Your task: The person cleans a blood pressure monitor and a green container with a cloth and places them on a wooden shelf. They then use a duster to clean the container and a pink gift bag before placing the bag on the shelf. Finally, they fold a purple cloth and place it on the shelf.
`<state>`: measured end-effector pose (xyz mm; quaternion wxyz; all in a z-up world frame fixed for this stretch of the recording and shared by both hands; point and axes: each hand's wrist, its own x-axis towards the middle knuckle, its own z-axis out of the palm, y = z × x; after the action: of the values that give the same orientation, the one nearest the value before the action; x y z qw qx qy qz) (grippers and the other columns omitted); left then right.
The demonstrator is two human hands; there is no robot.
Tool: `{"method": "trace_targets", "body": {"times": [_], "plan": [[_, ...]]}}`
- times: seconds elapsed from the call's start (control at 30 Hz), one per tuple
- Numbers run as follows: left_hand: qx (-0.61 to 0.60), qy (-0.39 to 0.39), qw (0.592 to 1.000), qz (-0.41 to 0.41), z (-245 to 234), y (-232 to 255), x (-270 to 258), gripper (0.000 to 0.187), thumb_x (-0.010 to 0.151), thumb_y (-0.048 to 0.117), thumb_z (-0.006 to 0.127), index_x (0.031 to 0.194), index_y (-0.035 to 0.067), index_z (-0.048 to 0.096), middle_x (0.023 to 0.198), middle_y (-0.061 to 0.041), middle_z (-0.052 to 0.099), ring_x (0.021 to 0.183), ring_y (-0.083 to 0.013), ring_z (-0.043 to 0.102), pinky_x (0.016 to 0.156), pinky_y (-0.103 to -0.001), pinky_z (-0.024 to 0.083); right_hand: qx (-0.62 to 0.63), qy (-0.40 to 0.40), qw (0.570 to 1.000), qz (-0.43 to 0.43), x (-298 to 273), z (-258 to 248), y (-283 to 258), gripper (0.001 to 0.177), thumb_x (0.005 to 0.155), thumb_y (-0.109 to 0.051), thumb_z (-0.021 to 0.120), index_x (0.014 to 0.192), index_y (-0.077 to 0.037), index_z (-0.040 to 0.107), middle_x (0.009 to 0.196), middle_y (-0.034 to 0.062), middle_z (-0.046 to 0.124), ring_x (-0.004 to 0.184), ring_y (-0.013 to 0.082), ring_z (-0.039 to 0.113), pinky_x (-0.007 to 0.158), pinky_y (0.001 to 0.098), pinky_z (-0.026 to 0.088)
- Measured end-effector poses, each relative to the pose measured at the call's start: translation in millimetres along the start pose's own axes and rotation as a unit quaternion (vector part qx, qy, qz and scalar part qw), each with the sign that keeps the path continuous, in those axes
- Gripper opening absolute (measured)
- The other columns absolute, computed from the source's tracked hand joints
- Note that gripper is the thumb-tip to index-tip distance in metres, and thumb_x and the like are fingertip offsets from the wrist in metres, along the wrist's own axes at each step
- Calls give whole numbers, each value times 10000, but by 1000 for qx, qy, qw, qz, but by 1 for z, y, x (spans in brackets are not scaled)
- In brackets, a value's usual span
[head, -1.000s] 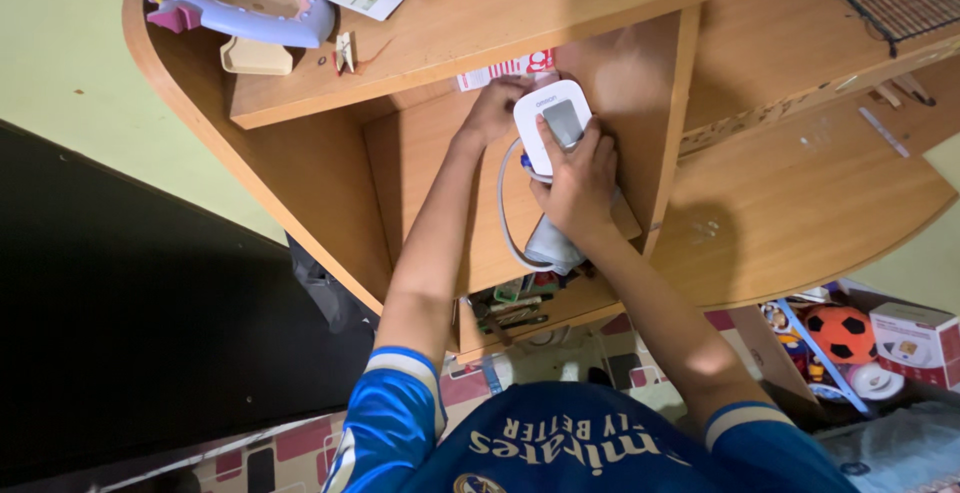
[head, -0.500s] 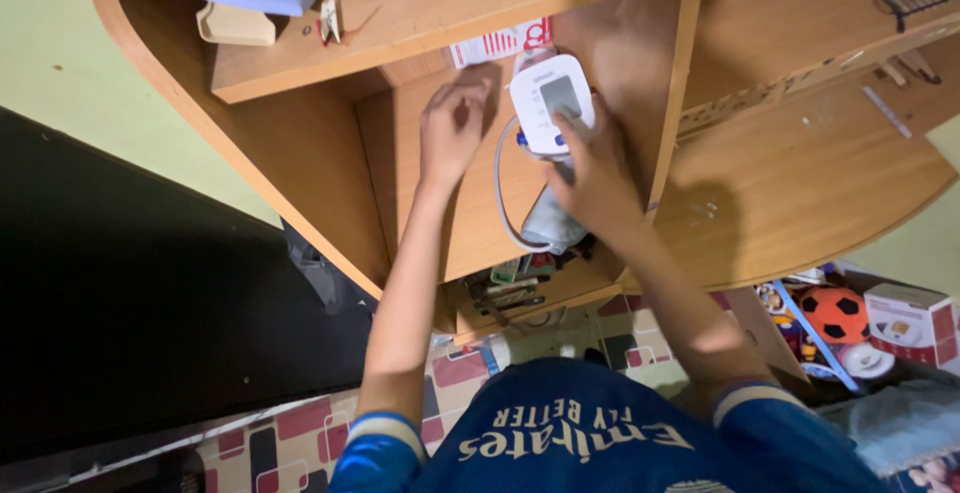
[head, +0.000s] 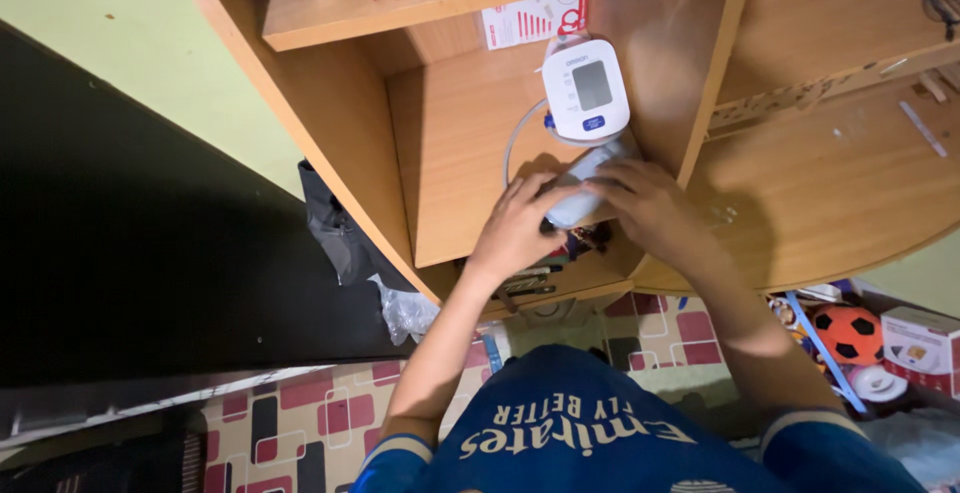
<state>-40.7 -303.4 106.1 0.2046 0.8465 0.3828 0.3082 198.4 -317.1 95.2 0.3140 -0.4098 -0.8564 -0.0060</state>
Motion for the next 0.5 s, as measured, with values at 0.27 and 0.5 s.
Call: {"method": "trace_targets", "body": {"times": [0.27,0.5], "plan": [[-174,31,984,31,-8,-29,-12,481,774,-52,725,1209,148,773,1307,-70,693,1175,-251,661,1030,-353,531,-39,45,998,-38,16,-8,-8,371,810,-3,701,1150,-152,712,1185,31,650,1196,271,597,1016,447,478],[-269,175,945,66,-17,-55,9,385,797,-105,746,1120,96,801,1267,-57,691,1214,-204,662,1053,-353,563,-78,100,987,-95,62,-44,-37,520,701,-201,719,1213,-110,702,1254,134,628,1186,354,575,966,488,478]]}}
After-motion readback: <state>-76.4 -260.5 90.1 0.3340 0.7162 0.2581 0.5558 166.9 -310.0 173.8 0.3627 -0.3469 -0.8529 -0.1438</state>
